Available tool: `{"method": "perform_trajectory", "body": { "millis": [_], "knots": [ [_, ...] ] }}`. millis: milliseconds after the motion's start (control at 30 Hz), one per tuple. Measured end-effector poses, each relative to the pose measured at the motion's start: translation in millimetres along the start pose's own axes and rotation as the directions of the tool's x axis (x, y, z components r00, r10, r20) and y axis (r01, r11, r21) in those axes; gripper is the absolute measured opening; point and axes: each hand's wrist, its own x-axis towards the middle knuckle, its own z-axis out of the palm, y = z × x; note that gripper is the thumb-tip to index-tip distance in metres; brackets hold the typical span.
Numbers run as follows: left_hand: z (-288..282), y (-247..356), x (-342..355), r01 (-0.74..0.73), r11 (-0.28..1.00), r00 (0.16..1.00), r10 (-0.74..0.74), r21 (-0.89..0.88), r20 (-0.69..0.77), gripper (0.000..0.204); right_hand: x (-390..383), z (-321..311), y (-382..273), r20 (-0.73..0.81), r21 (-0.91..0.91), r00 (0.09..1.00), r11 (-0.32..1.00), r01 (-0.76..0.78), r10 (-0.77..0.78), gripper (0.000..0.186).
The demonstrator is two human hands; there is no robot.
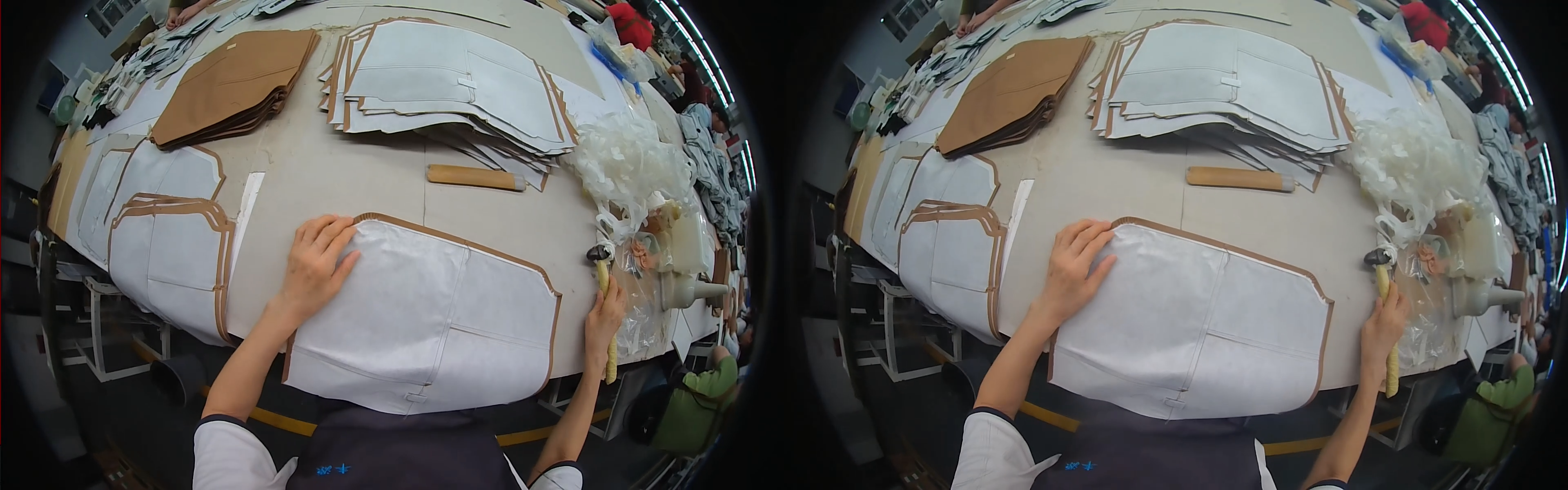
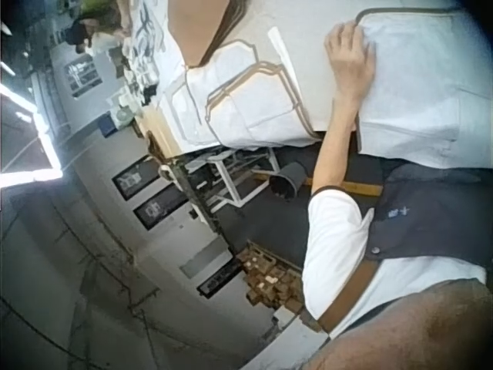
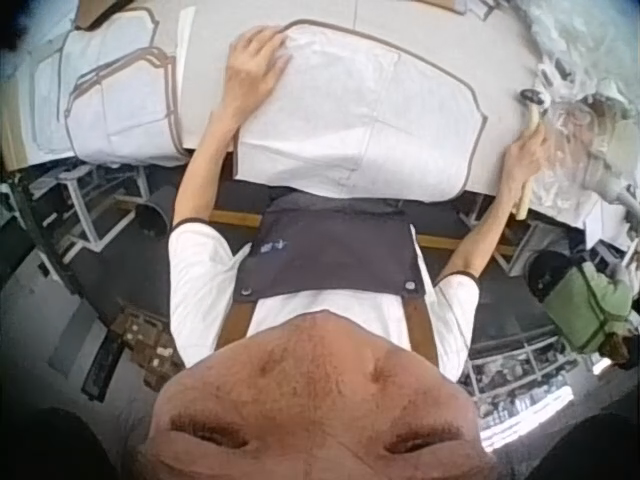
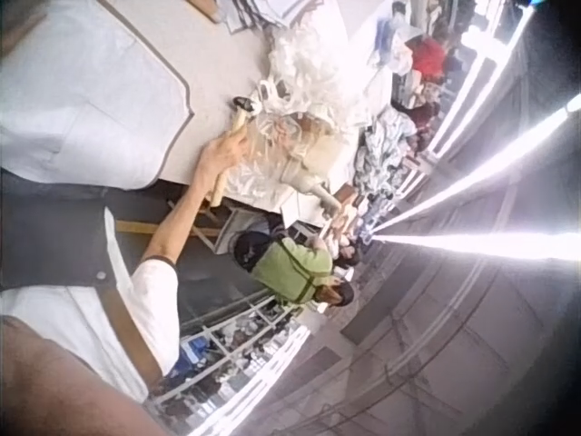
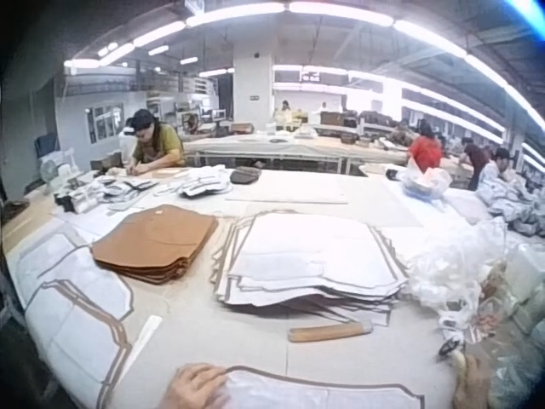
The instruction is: Folding and hammering the edges of leather panels for assembly in a workshop environment.
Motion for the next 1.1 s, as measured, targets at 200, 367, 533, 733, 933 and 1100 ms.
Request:
{"method": "perform_trajectory", "body": {
  "millis": [200, 367, 533, 733, 933, 1100],
  "knots": [
    [0, 4, 4, -0.057, 0.996, 0.998, 0.055, 0.067, 0.027, 0.039, 19, -56, -171, 0.087, 0.647, 0.989, 0.761, 0.037, -0.123, 0.039],
    [8, 3, 3, -0.071, 0.993, 0.996, 0.066, 0.091, 0.053, 0.040, 21, 0, -286, 0.021, 0.582, 0.768, 0.632, 0.511, -0.640, 0.059],
    [6, 6, 8, -0.071, 0.991, 0.995, 0.062, 0.117, 0.078, 0.042, 31, 10, -320, 0.027, 0.579, 0.761, 0.630, 0.517, -0.648, 0.059],
    [3, 6, 7, -0.034, 0.994, 0.992, 0.021, 0.103, 0.127, 0.045, 17, 14, -325, 0.097, 0.555, 0.776, 0.681, 0.477, -0.623, 0.058],
    [5, 6, 5, -0.023, 0.995, 0.994, 0.011, 0.101, 0.112, 0.046, 26, 4, -330, 0.131, 0.545, 0.750, 0.679, 0.491, -0.648, 0.056],
    [5, 6, 5, 0.014, 0.998, 0.996, -0.019, 0.058, 0.092, 0.045, 22, 4, -338, 0.084, 0.573, 0.767, 0.661, 0.485, -0.636, 0.056]
  ]
}}
